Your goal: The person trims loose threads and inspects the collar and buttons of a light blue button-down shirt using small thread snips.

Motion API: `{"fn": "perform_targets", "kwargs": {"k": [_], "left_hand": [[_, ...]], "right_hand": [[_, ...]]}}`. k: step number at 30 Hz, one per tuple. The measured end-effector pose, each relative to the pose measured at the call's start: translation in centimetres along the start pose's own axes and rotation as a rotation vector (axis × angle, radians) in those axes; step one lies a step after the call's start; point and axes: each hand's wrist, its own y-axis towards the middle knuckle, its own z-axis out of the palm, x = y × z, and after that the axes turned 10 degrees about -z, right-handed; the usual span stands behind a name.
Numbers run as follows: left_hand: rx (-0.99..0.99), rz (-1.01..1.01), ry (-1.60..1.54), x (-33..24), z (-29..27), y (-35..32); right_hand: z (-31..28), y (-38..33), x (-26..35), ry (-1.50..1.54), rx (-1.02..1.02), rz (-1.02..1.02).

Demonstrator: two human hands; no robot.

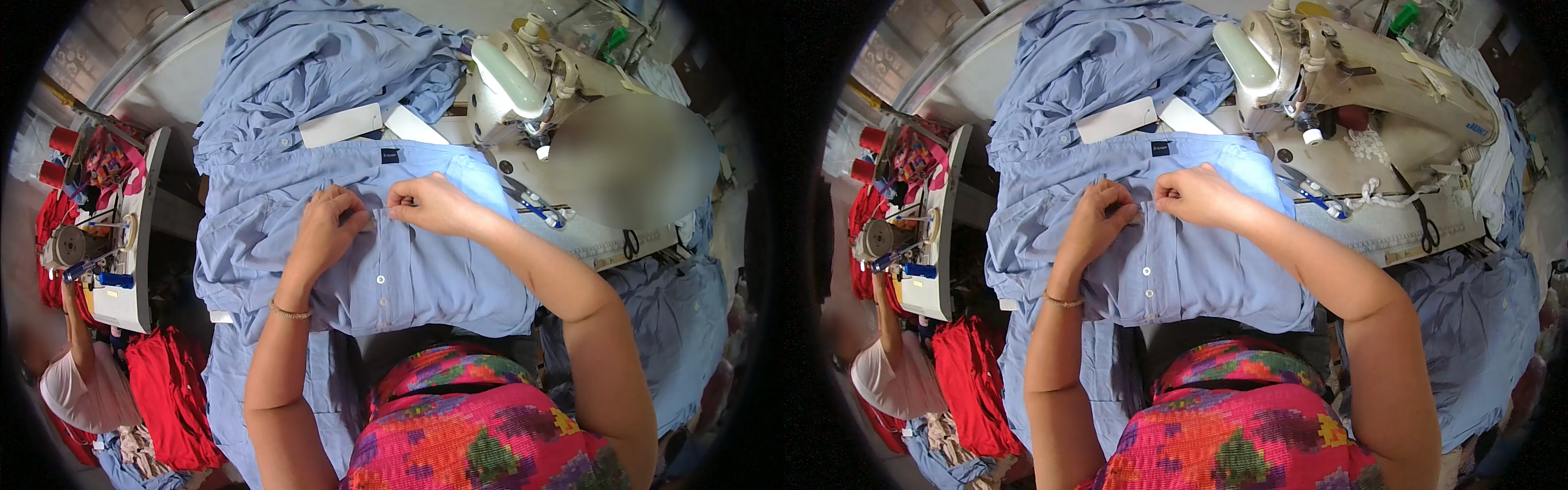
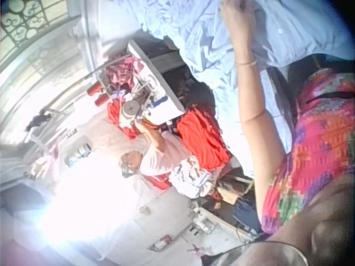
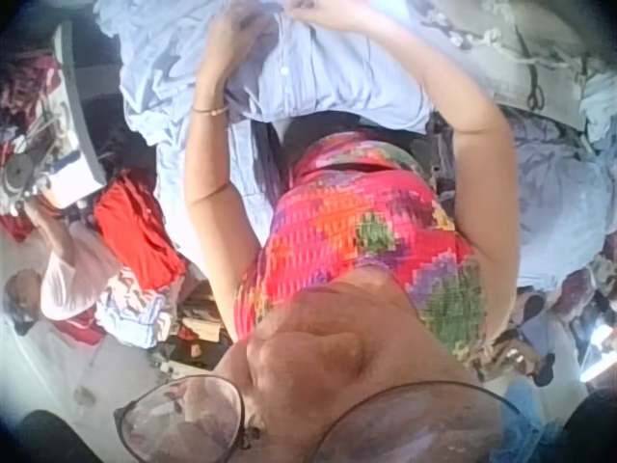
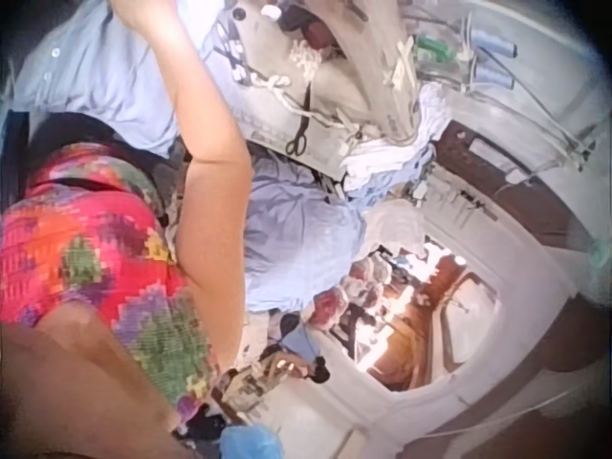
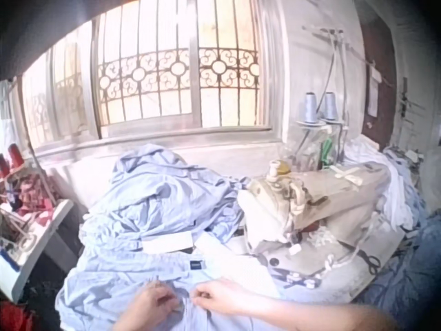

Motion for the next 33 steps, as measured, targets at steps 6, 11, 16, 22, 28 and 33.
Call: {"fn": "perform_targets", "kwargs": {"k": [6, 11, 16, 22, 28, 33], "left_hand": [[-0.052, 0.021, -0.012, 0.3, 0.8, -0.1], [-0.082, 0.039, -0.023, 0.5, 0.9, -0.1], [-0.103, 0.045, -0.073, 0.5, 0.8, -0.2], [-0.259, 0.160, 0.227, -2.1, -1.1, -3.1], [-0.047, 0.147, 0.274, -5.2, 1.3, -11.2], [-0.085, 0.111, 0.288, -3.9, 3.6, -12.9]], "right_hand": [[0.3, -0.2, 0.3, -0.084, -0.040, -0.030], [0.5, -0.4, 0.6, -0.115, -0.042, -0.025], [1.0, -0.6, 0.3, -0.108, -0.152, -0.145], [1.0, -0.6, -0.4, -0.150, -0.134, -0.150], [1.3, -0.5, -0.2, -0.147, -0.142, -0.171], [1.2, -0.5, -0.1, -0.138, -0.123, -0.170]]}}
